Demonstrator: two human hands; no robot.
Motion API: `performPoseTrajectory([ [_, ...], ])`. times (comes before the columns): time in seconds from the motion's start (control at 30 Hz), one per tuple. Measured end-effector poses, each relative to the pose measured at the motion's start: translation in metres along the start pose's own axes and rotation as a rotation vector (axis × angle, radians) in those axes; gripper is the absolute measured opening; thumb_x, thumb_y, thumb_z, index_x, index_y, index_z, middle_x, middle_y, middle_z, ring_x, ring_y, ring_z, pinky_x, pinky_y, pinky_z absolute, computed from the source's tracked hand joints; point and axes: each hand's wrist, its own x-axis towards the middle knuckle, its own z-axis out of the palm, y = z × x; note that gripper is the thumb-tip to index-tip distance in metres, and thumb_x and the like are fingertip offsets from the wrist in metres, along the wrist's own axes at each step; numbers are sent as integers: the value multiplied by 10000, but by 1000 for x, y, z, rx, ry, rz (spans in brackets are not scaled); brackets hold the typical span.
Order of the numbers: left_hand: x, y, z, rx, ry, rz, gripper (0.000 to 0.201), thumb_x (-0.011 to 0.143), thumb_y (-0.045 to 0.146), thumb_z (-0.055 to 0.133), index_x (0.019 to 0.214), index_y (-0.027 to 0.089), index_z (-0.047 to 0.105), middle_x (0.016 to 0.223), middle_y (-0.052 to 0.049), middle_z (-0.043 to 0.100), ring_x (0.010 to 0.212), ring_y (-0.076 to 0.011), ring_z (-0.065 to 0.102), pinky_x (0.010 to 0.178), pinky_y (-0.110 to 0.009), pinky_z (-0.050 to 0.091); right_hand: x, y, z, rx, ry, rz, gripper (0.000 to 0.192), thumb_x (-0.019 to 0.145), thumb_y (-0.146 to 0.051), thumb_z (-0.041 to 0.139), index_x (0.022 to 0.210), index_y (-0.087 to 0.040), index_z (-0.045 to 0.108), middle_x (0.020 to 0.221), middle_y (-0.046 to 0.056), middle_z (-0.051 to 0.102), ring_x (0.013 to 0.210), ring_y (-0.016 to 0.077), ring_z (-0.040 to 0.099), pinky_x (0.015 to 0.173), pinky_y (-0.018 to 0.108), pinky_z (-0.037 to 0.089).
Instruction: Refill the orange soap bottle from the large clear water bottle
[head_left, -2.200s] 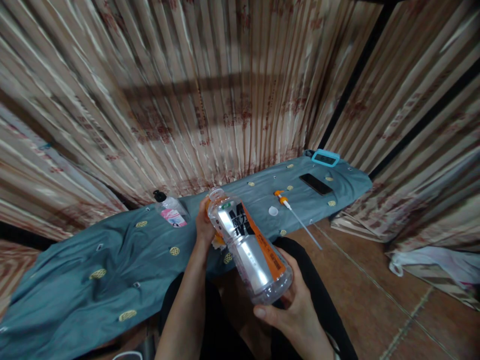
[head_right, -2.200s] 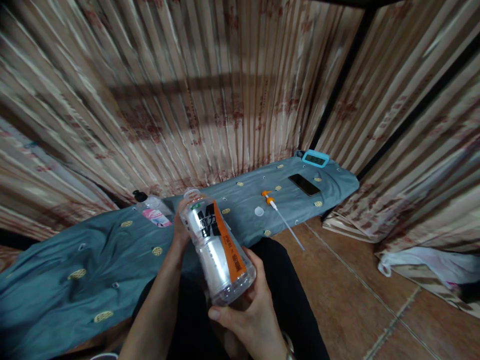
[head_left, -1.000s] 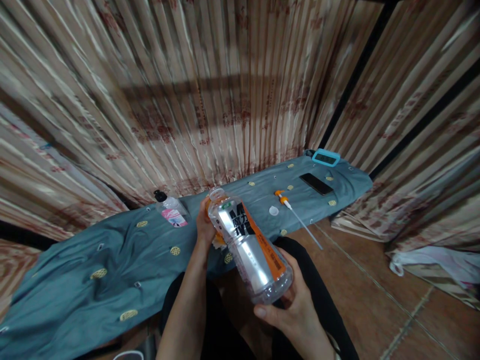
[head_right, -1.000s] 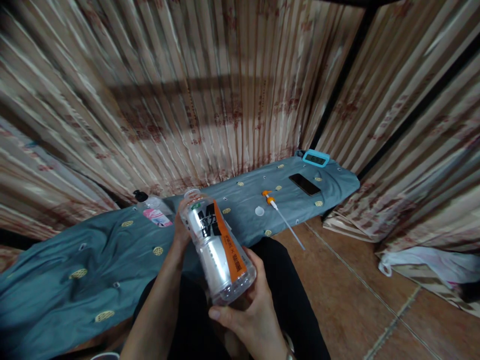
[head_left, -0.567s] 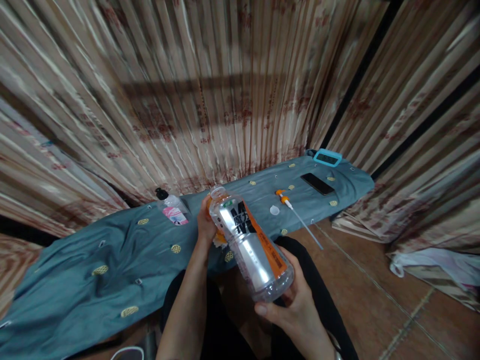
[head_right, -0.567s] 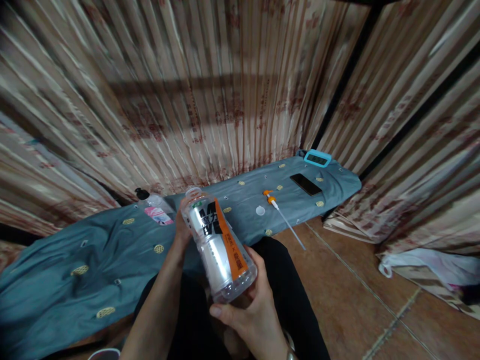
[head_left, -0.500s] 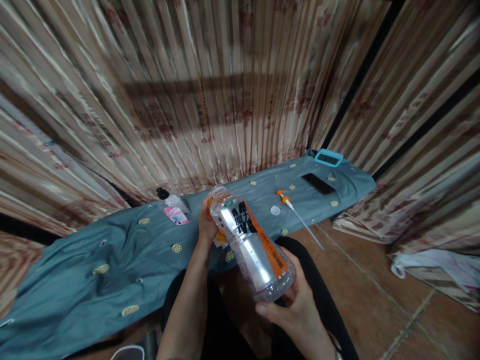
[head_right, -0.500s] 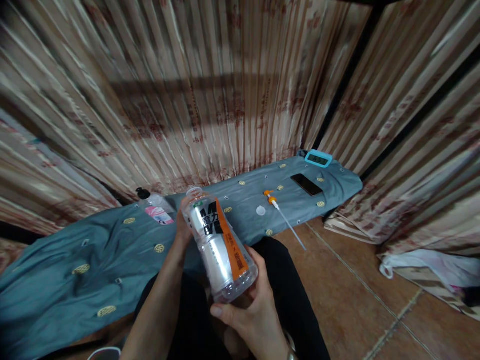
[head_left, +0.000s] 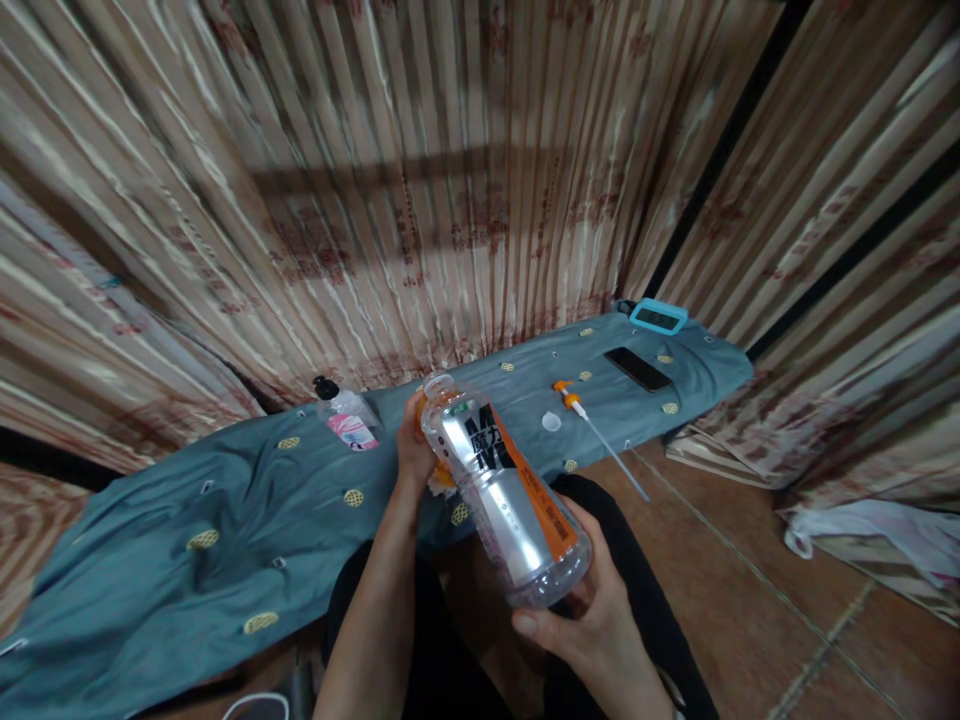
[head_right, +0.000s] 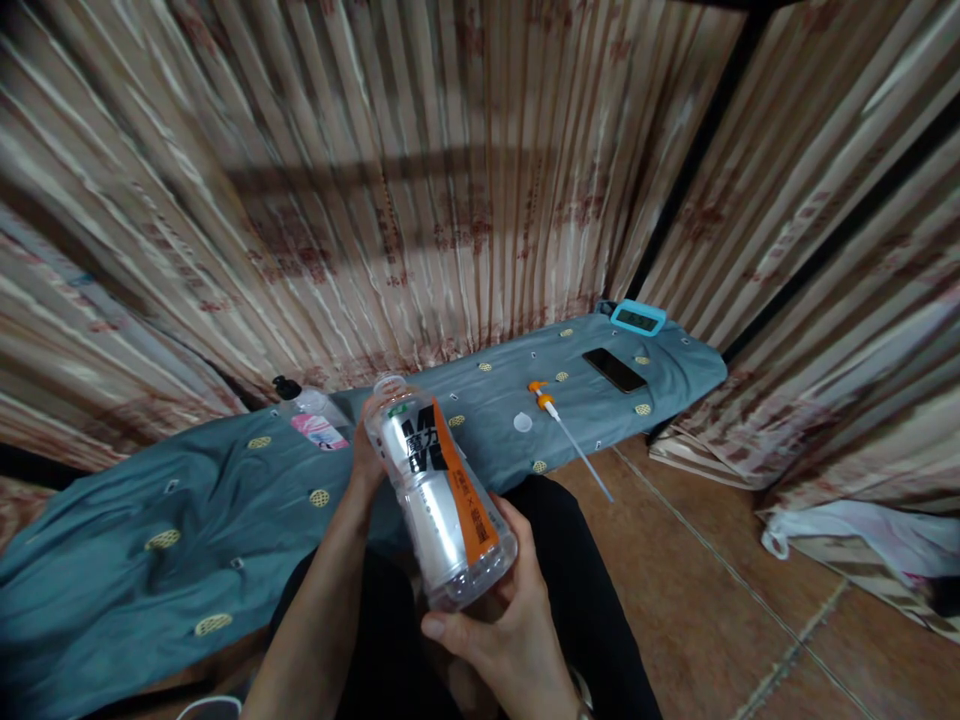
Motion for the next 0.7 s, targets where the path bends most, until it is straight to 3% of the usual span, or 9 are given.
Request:
performPoseTrajectory([
  [0.43, 1, 4, -2, 87, -9, -47, 356, 884, 347, 665, 1201, 186, 667, 1256, -102, 744, 1261, -276, 655, 1172, -446, 485, -3, -3, 5, 78, 33, 39, 1003, 440, -159, 1063, 1300, -302, 568, 1198, 40, 835, 1020, 296, 837, 822, 311, 692],
  [0.7, 0, 2, -1, 64, 13, -22, 341, 876, 363, 662, 1182, 213, 671, 1252, -110, 739, 1257, -284, 662, 1131, -449, 519, -2, -2, 3, 50, 26, 21, 1024, 444, -142, 1059, 1323, -293, 555, 1224, 53, 829, 1081, 298, 823, 869, 310, 683],
])
